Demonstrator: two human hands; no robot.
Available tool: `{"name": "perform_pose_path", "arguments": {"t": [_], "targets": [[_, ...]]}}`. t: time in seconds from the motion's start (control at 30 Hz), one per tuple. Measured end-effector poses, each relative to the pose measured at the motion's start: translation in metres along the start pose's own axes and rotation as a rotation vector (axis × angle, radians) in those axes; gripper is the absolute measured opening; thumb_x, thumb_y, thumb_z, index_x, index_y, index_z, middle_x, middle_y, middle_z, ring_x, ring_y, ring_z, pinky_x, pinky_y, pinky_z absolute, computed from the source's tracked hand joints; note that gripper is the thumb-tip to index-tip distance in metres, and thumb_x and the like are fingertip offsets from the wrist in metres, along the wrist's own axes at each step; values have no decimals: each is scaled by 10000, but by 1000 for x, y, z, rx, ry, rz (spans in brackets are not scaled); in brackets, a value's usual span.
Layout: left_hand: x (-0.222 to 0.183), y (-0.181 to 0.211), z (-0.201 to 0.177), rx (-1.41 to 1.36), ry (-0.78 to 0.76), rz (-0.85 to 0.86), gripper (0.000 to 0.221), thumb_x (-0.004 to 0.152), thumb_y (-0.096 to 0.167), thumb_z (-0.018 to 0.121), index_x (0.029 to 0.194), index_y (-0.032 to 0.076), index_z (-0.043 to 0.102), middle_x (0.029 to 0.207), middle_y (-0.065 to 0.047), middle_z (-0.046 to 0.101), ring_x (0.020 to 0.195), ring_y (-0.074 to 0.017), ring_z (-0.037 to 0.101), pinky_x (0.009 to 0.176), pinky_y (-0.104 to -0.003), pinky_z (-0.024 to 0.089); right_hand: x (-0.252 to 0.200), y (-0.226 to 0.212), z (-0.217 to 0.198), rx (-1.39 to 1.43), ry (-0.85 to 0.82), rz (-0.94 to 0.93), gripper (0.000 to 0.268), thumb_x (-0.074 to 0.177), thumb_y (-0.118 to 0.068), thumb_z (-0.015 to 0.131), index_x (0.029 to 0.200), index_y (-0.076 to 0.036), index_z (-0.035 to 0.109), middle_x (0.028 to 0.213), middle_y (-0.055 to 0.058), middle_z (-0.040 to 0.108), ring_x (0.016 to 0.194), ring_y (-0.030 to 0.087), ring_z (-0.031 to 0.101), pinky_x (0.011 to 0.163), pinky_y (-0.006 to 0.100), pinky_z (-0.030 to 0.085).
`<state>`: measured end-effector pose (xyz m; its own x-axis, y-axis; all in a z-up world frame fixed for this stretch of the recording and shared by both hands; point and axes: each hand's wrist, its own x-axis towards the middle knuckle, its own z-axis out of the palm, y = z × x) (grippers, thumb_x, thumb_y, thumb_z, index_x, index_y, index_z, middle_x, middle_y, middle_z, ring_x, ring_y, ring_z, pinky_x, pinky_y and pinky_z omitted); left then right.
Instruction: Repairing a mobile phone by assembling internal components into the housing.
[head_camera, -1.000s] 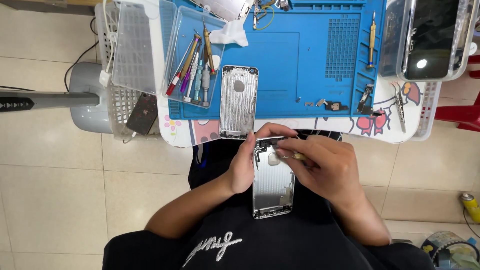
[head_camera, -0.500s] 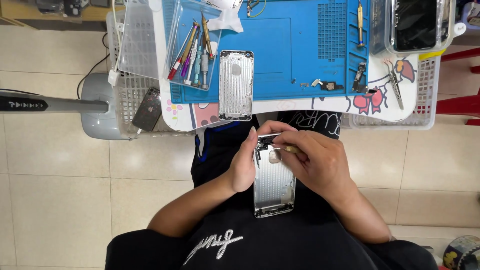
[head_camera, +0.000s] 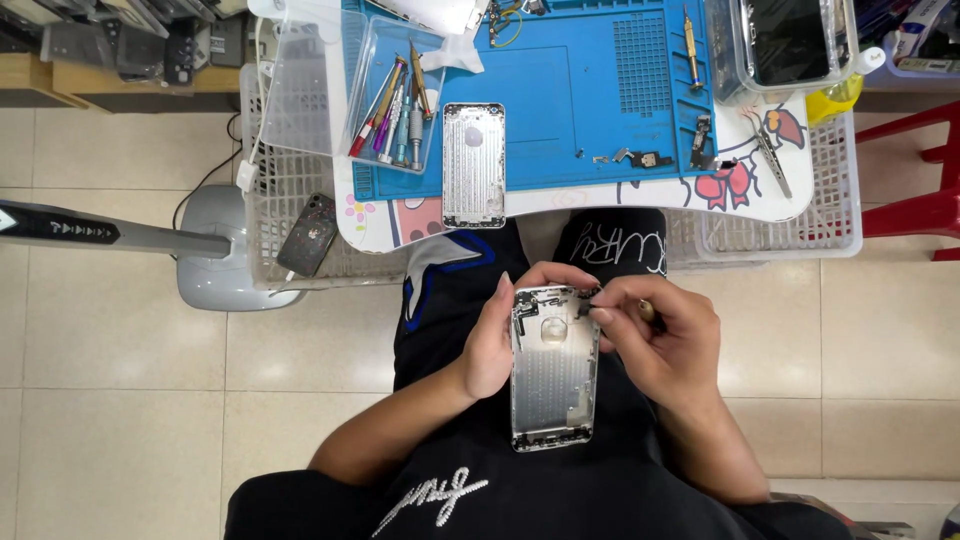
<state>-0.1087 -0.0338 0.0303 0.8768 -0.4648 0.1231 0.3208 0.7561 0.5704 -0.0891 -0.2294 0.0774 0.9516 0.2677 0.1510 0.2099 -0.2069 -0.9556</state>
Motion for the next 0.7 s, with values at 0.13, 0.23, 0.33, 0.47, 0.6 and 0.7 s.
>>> {"name": "perform_pose_path", "arguments": {"t": [0.13,0.23,0.33,0.47,0.6,0.7], "targets": [[-15,-14,-1,-24,-36,-23,741,1112,606,189,1486,7,414,1370,-182,599,1198,-336,681,1047,-439,574,-26,15,-6,56,57,15,103,934,51,716,1018,-5,693,638,-84,465,573,-21,425,555,179,458],[-25,-25,-2,-14,-48,-60,777,1114,636,195,1535,10,382,1361,-191,608,1179,-354,680,1012,-451,578,-39,27,-10,31,86,17,109,909,54,717,1001,1,690,678,-62,528,599,-13,377,565,170,317],[-27,-33,-6,-110,-31,-102,806,1050,654,203,1568,47,313,1384,-195,592,1112,-367,697,944,-462,592,-42,44,-14,42,107,47,89,897,35,715,972,-5,689,686,-64,567,599,-10,400,545,172,308],[-17,-45,-25,-239,-53,-94,812,1086,656,179,1625,56,271,1315,-267,613,1041,-394,712,889,-457,597,-33,68,-20,50,177,136,66,907,11,717,968,-9,700,657,-99,473,590,-8,367,533,181,294],[3,-53,-50,-278,3,-80,837,1088,650,129,1667,52,218,1282,-279,623,997,-394,713,839,-464,603,-13,87,-29,1,248,256,45,923,-34,714,960,-16,696,644,-110,443,583,-5,350,521,187,275],[16,-60,-72,-304,36,-148,884,1064,667,104,1689,48,194,1293,-256,621,1016,-378,713,869,-456,603,20,94,-34,-119,265,324,69,916,-64,737,967,-21,721,634,-111,393,585,3,313,518,193,250]]}}
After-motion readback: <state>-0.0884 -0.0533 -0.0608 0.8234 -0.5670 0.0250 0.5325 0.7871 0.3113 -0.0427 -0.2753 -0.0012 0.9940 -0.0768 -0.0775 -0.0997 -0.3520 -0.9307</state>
